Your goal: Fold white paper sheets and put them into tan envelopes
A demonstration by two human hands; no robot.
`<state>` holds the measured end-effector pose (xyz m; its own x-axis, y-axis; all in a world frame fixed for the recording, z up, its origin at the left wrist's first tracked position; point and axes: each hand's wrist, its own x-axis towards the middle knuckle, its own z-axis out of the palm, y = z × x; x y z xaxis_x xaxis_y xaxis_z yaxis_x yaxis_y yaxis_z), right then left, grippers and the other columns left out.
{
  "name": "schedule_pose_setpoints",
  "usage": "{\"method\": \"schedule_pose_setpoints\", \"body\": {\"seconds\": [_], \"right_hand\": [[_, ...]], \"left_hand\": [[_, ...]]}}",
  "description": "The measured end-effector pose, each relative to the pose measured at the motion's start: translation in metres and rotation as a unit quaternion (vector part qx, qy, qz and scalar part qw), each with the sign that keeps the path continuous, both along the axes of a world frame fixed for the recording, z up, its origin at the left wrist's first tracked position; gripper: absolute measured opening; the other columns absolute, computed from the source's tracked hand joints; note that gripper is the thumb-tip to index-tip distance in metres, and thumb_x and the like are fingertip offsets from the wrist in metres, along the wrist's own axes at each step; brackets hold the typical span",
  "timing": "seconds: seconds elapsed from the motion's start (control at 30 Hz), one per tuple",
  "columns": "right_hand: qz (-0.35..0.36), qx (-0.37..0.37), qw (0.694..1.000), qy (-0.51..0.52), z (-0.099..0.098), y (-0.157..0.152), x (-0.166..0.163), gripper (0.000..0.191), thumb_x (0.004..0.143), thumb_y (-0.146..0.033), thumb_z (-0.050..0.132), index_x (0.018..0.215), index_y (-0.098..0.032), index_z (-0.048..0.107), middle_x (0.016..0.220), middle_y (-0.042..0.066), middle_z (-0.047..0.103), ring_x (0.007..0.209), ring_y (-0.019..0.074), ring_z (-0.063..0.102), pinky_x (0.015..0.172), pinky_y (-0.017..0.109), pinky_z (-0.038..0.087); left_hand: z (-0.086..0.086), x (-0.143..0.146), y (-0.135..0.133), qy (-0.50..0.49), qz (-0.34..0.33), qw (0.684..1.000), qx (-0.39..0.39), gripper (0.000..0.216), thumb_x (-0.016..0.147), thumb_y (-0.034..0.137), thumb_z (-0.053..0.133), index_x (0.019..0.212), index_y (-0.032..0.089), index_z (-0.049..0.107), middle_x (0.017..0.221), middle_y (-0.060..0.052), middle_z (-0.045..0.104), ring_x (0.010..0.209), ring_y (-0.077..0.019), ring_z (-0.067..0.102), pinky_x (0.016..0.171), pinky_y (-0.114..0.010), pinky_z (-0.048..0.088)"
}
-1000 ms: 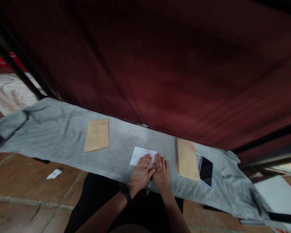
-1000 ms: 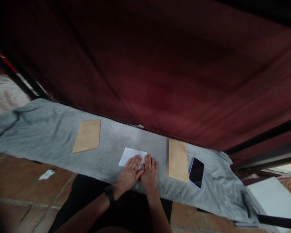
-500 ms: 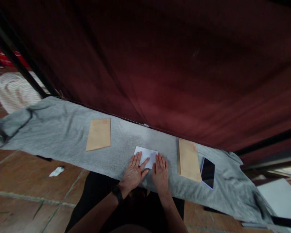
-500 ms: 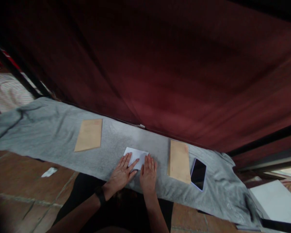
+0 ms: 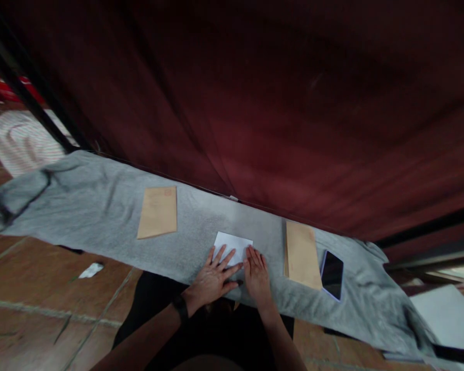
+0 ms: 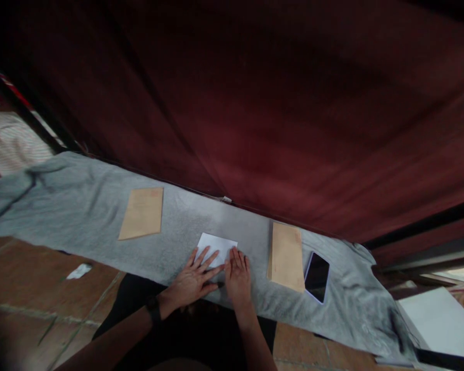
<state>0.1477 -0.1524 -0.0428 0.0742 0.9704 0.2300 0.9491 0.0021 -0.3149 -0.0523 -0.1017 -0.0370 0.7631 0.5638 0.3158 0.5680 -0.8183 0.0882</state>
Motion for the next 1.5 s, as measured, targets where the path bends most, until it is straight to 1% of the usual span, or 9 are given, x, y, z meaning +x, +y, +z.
{"method": "schedule_pose_setpoints", "body": {"seconds": [0.33, 0.43, 0.6, 0.77, 0.9, 1.03, 1.2, 1.3, 1.5], "right_hand": [[-0.030, -0.017, 0.999, -0.038, -0.001, 0.032, 0.011, 0.050, 0.107, -0.026, 0.029, 0.153, -0.014, 0.044, 0.157, 0.013, 0.047, 0.148, 0.0247, 0.039, 0.121, 0.049, 0.030], [-0.018, 0.009, 0.998, -0.057, -0.001, 0.017, 0.006, 0.049, 0.108, -0.027, 0.030, 0.153, -0.013, 0.044, 0.157, 0.013, 0.046, 0.148, 0.0265, 0.039, 0.120, 0.051, 0.031], [0.063, 0.048, 0.993, -0.084, -0.004, -0.031, -0.004, 0.048, 0.108, -0.031, 0.035, 0.153, -0.016, 0.045, 0.155, 0.011, 0.049, 0.144, 0.0255, 0.046, 0.120, 0.049, 0.032], [0.057, 0.055, 0.992, -0.103, -0.008, -0.053, -0.002, 0.048, 0.108, -0.035, 0.036, 0.153, -0.020, 0.045, 0.155, 0.009, 0.050, 0.142, 0.0263, 0.049, 0.120, 0.049, 0.032], [0.056, 0.060, 0.992, -0.100, -0.010, -0.051, 0.001, 0.047, 0.109, -0.036, 0.034, 0.152, -0.022, 0.047, 0.154, 0.008, 0.051, 0.141, 0.0249, 0.049, 0.120, 0.050, 0.031], [0.058, 0.068, 0.992, -0.093, -0.010, -0.052, 0.002, 0.045, 0.108, -0.036, 0.037, 0.151, -0.025, 0.048, 0.155, 0.007, 0.050, 0.142, 0.0247, 0.048, 0.120, 0.049, 0.032], [0.051, 0.064, 0.993, -0.086, -0.006, -0.052, 0.001, 0.043, 0.108, -0.034, 0.039, 0.148, -0.027, 0.052, 0.153, 0.007, 0.053, 0.139, 0.0249, 0.051, 0.120, 0.049, 0.032], [0.051, 0.064, 0.993, -0.083, -0.005, -0.052, 0.000, 0.043, 0.107, -0.033, 0.040, 0.147, -0.025, 0.054, 0.152, 0.009, 0.054, 0.139, 0.0258, 0.052, 0.120, 0.050, 0.032], [0.042, 0.074, 0.995, -0.060, -0.008, -0.051, -0.001, 0.040, 0.104, -0.027, 0.043, 0.138, -0.021, 0.063, 0.147, 0.010, 0.059, 0.139, 0.0249, 0.052, 0.121, 0.048, 0.031]], "left_hand": [[0.005, 0.001, -0.001, 0.012, 0.007, 1.000, -0.024, 0.056, 0.096, 0.067, 0.048, 0.149, 0.047, 0.046, 0.163, -0.001, 0.040, 0.150, -0.0318, 0.033, 0.123, -0.058, 0.005], [0.005, 0.002, -0.002, 0.005, 0.010, 1.000, -0.027, 0.054, 0.096, 0.065, 0.049, 0.147, 0.047, 0.048, 0.162, -0.001, 0.040, 0.151, -0.0315, 0.032, 0.123, -0.058, 0.008], [0.007, 0.002, -0.004, 0.003, 0.013, 1.000, -0.028, 0.050, 0.101, 0.050, 0.050, 0.150, 0.044, 0.046, 0.164, -0.001, 0.038, 0.152, -0.0318, 0.030, 0.123, -0.060, 0.016], [0.009, 0.002, -0.005, -0.002, 0.014, 1.000, -0.026, 0.048, 0.103, 0.044, 0.048, 0.151, 0.042, 0.045, 0.164, -0.001, 0.038, 0.153, -0.0282, 0.030, 0.125, -0.057, 0.014], [0.005, -0.001, -0.003, 0.001, 0.022, 1.000, -0.019, 0.051, 0.104, 0.045, 0.043, 0.154, 0.030, 0.043, 0.163, -0.008, 0.039, 0.152, -0.0252, 0.033, 0.125, -0.052, 0.019], [-0.004, -0.015, 0.000, -0.018, 0.075, 0.997, -0.008, 0.060, 0.104, 0.047, 0.042, 0.155, 0.015, 0.040, 0.160, -0.015, 0.042, 0.150, -0.0256, 0.036, 0.125, -0.047, 0.024], [-0.007, -0.029, 0.004, -0.044, 0.145, 0.989, 0.002, 0.065, 0.105, 0.045, 0.037, 0.158, 0.008, 0.031, 0.157, -0.019, 0.044, 0.148, -0.0289, 0.039, 0.124, -0.049, 0.028], [-0.001, -0.015, 0.002, -0.057, 0.156, 0.986, -0.008, 0.063, 0.106, 0.043, 0.033, 0.159, 0.008, 0.029, 0.159, -0.018, 0.042, 0.150, -0.0287, 0.037, 0.123, -0.048, 0.031], [0.005, 0.052, -0.004, -0.051, 0.051, 0.996, -0.047, 0.055, 0.107, 0.039, 0.032, 0.156, 0.016, 0.036, 0.162, -0.011, 0.038, 0.152, -0.0227, 0.033, 0.126, -0.045, 0.025]]}}
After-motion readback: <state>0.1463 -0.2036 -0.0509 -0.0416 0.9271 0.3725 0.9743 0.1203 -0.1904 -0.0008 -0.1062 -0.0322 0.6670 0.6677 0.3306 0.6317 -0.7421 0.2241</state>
